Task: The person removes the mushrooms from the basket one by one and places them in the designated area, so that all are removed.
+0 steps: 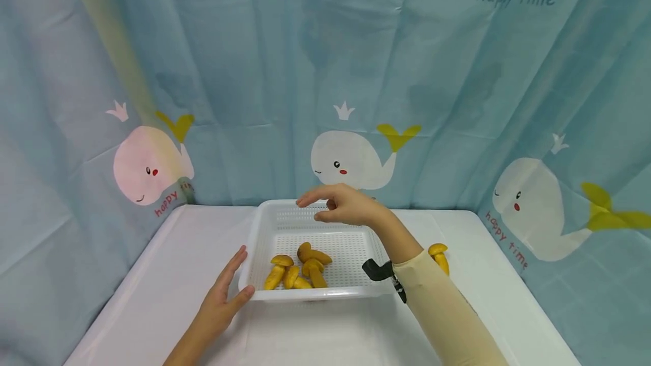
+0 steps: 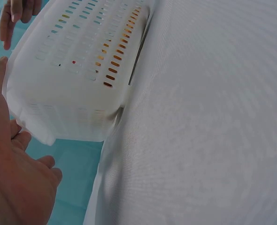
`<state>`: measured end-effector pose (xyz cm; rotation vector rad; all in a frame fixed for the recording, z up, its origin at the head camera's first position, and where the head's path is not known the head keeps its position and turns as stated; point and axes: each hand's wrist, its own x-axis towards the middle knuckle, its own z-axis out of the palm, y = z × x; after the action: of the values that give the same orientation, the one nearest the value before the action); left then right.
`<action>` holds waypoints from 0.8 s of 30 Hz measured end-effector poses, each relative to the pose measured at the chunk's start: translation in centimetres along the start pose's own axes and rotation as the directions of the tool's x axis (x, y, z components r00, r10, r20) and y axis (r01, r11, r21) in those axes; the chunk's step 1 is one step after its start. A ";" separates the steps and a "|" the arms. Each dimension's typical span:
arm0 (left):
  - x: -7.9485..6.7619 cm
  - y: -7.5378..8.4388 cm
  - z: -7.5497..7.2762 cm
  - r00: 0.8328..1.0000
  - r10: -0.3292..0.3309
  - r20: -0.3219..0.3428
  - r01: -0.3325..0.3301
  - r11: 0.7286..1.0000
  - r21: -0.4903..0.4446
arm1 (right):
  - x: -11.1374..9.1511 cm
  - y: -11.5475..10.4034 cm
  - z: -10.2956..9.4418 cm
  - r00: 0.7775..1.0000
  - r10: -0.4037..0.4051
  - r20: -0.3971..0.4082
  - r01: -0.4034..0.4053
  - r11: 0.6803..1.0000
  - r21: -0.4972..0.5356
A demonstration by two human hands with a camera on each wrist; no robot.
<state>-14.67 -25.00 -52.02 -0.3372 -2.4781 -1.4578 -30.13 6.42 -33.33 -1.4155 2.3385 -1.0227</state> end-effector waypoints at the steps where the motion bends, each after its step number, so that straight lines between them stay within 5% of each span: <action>1: 0.0 0.1 0.0 1.000 0.005 -0.001 -0.005 1.000 0.004 | 0.3 0.3 0.1 0.999 0.025 0.033 -0.026 1.000 0.010; 6: -0.1 0.4 0.0 1.000 -0.001 0.002 0.001 1.000 0.005 | 1.8 2.6 1.1 0.983 0.119 0.141 -0.122 0.992 0.014; 24: -0.2 0.2 0.0 1.000 0.009 -0.015 -0.008 0.999 0.035 | 3.5 7.8 4.8 0.952 0.236 0.196 -0.249 0.968 0.042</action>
<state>-14.40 -24.91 -51.95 -0.3285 -2.4846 -1.4066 -34.86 3.57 -41.47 -1.1132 2.2478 -0.8481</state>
